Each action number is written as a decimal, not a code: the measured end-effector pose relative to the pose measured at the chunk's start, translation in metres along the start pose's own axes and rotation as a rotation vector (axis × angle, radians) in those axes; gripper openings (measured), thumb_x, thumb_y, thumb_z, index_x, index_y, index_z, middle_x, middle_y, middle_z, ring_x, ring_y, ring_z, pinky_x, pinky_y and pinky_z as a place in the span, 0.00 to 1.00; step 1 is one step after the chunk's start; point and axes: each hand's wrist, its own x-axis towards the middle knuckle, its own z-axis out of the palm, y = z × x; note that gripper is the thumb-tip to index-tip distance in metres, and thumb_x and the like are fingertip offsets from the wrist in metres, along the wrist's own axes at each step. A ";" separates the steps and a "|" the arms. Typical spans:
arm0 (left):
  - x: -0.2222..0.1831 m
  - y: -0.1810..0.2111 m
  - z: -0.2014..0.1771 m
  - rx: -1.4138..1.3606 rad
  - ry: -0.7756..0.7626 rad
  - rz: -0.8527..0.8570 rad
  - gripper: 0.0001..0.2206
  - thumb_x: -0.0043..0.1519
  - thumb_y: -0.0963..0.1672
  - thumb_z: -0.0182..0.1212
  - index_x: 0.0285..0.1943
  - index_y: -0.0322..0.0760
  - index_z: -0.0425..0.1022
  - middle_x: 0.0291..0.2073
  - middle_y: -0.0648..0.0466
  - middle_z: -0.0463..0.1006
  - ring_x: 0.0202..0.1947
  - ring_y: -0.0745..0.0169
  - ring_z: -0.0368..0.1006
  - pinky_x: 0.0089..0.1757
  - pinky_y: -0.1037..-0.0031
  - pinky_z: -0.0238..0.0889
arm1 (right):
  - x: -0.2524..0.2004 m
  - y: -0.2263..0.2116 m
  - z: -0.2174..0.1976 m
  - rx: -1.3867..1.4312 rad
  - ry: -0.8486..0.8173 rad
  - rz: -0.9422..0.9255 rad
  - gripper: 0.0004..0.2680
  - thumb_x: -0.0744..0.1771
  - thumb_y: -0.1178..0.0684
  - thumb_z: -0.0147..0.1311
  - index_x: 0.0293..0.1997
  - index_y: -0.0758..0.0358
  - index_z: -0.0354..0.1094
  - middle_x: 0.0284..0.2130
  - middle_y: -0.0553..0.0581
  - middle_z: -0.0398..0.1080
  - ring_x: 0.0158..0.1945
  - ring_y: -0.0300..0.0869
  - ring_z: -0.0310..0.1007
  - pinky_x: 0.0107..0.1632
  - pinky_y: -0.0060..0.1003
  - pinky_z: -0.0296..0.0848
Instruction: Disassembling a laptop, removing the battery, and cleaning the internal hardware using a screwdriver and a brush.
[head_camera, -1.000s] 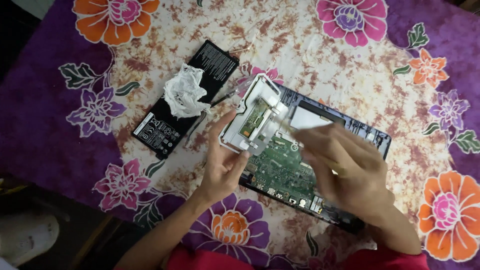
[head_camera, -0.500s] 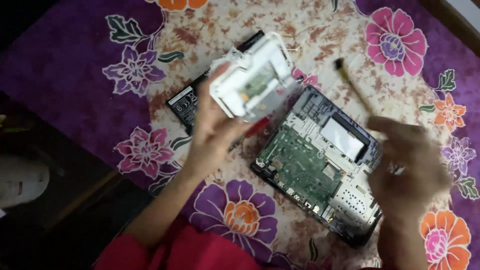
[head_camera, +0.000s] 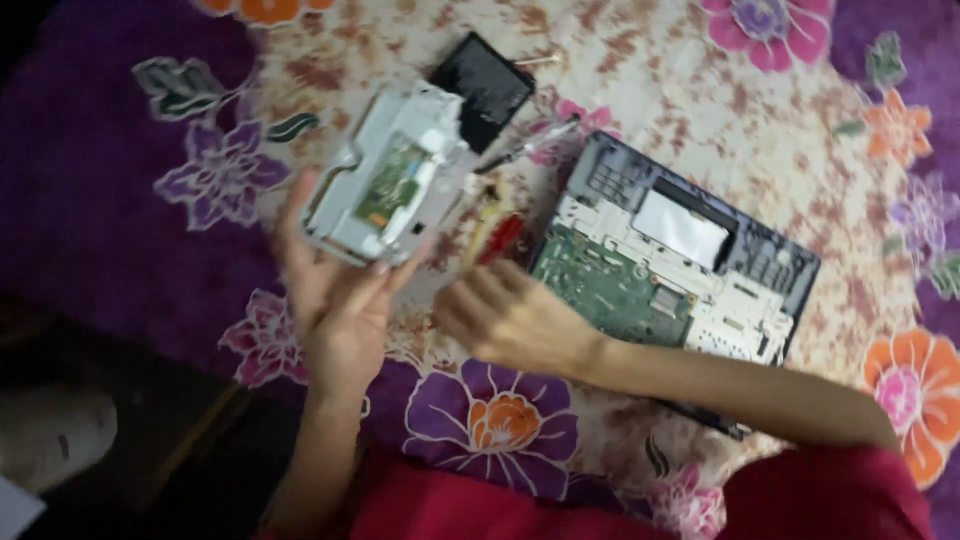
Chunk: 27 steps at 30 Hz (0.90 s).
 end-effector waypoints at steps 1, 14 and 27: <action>-0.001 0.000 -0.001 0.016 0.005 0.005 0.35 0.66 0.33 0.56 0.80 0.51 0.47 0.81 0.40 0.49 0.77 0.34 0.55 0.65 0.37 0.66 | 0.004 -0.005 0.006 0.028 -0.009 -0.015 0.02 0.69 0.53 0.61 0.42 0.52 0.73 0.38 0.51 0.77 0.38 0.43 0.78 0.39 0.34 0.79; -0.014 -0.010 -0.016 0.058 0.102 0.004 0.37 0.61 0.32 0.51 0.80 0.49 0.46 0.81 0.34 0.47 0.77 0.24 0.51 0.62 0.34 0.65 | 0.006 0.047 -0.058 0.776 -0.004 0.261 0.14 0.67 0.66 0.38 0.21 0.55 0.58 0.15 0.42 0.59 0.14 0.37 0.61 0.10 0.31 0.53; -0.025 -0.034 0.003 -0.121 0.174 -0.179 0.34 0.68 0.36 0.49 0.85 0.40 0.43 0.57 0.41 0.74 0.58 0.46 0.71 0.54 0.40 0.76 | -0.164 0.105 -0.052 0.532 0.180 0.938 0.11 0.71 0.71 0.41 0.37 0.79 0.75 0.39 0.70 0.75 0.29 0.48 0.78 0.28 0.34 0.77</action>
